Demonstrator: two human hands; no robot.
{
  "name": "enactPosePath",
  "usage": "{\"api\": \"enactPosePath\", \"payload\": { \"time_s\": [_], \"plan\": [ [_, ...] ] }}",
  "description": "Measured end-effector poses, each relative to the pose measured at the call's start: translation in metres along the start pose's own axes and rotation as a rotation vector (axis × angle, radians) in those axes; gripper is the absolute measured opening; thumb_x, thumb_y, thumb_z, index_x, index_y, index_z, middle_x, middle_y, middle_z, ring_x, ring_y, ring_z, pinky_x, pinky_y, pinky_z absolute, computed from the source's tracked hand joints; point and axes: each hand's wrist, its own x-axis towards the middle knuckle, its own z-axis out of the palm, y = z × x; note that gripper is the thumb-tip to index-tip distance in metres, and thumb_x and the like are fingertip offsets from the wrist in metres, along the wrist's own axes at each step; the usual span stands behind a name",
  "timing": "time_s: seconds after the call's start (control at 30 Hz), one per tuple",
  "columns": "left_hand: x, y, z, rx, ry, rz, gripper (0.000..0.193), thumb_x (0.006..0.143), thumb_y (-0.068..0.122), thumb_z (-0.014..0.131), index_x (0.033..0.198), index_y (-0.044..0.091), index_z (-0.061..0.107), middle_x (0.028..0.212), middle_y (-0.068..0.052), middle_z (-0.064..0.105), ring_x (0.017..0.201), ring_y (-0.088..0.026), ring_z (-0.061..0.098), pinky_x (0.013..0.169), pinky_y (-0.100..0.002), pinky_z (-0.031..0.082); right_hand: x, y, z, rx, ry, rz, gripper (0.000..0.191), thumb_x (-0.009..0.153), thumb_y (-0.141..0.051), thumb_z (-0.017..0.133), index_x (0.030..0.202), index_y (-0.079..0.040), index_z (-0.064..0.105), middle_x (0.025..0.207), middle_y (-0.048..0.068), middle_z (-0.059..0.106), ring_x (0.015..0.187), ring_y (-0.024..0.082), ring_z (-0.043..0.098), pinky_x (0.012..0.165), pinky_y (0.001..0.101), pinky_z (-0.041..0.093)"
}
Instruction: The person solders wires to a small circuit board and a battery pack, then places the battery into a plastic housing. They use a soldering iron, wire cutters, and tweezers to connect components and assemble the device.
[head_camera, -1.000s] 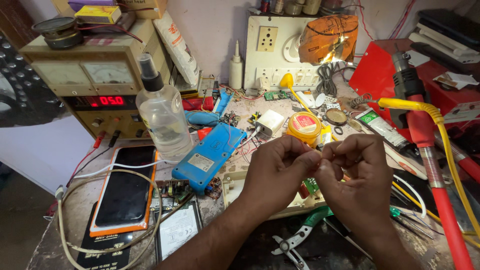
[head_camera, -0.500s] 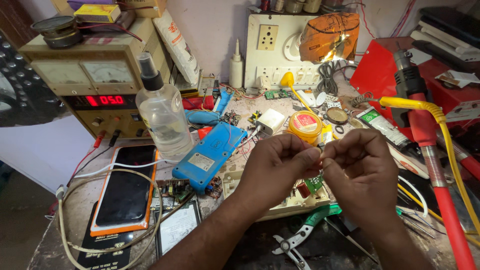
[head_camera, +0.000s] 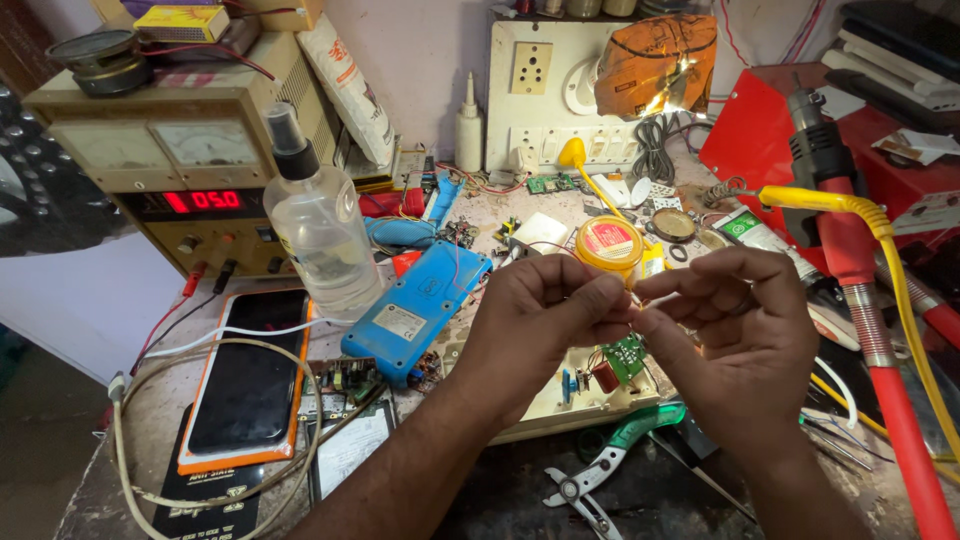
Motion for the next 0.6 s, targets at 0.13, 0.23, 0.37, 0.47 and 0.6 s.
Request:
{"api": "enactPosePath", "payload": {
  "time_s": [0.13, 0.23, 0.37, 0.47, 0.6],
  "plan": [
    [0.002, -0.006, 0.002, -0.002, -0.006, 0.004, 0.017, 0.099, 0.012, 0.069, 0.100, -0.005, 0.070, 0.096, -0.013, 0.076, 0.088, -0.017, 0.075, 0.086, -0.033, 0.064, -0.002, -0.001, 0.002, -0.098, 0.026, -0.019, 0.050, 0.089, 0.010, 0.073, 0.126, -0.003, 0.043, 0.111, 0.016, 0.070, 0.108, 0.019, 0.073, 0.095, 0.0328, 0.063],
    [0.002, -0.009, 0.002, -0.021, -0.012, -0.005, 0.016, 0.099, 0.012, 0.069, 0.101, -0.005, 0.070, 0.096, -0.013, 0.076, 0.088, -0.017, 0.075, 0.085, -0.033, 0.064, -0.003, 0.000, 0.002, -0.132, 0.029, -0.041, 0.046, 0.092, 0.010, 0.072, 0.124, -0.004, 0.042, 0.111, 0.015, 0.069, 0.106, 0.018, 0.072, 0.097, 0.0327, 0.062],
    [0.002, -0.014, 0.005, -0.010, -0.010, -0.033, 0.016, 0.100, 0.012, 0.067, 0.100, -0.004, 0.069, 0.096, -0.013, 0.076, 0.087, -0.017, 0.074, 0.082, -0.031, 0.064, -0.006, 0.001, 0.001, -0.106, 0.025, -0.045, 0.044, 0.092, 0.011, 0.070, 0.121, -0.004, 0.041, 0.111, 0.014, 0.065, 0.106, 0.018, 0.071, 0.099, 0.0324, 0.061],
    [0.002, -0.015, 0.008, -0.010, -0.020, -0.007, 0.017, 0.101, 0.011, 0.067, 0.101, -0.006, 0.068, 0.096, -0.014, 0.076, 0.085, -0.017, 0.074, 0.080, -0.031, 0.064, -0.005, 0.003, 0.000, -0.076, 0.027, -0.041, 0.044, 0.092, 0.011, 0.069, 0.120, -0.005, 0.039, 0.110, 0.013, 0.066, 0.103, 0.017, 0.072, 0.096, 0.0316, 0.062],
    [-0.001, -0.014, 0.010, 0.018, -0.038, -0.024, 0.017, 0.101, 0.011, 0.067, 0.104, -0.006, 0.065, 0.095, -0.014, 0.075, 0.084, -0.017, 0.075, 0.077, -0.030, 0.064, -0.007, 0.002, -0.001, -0.072, 0.039, -0.047, 0.043, 0.091, 0.013, 0.068, 0.119, -0.004, 0.040, 0.108, 0.015, 0.066, 0.101, 0.016, 0.072, 0.095, 0.0317, 0.062]
  ]
}}
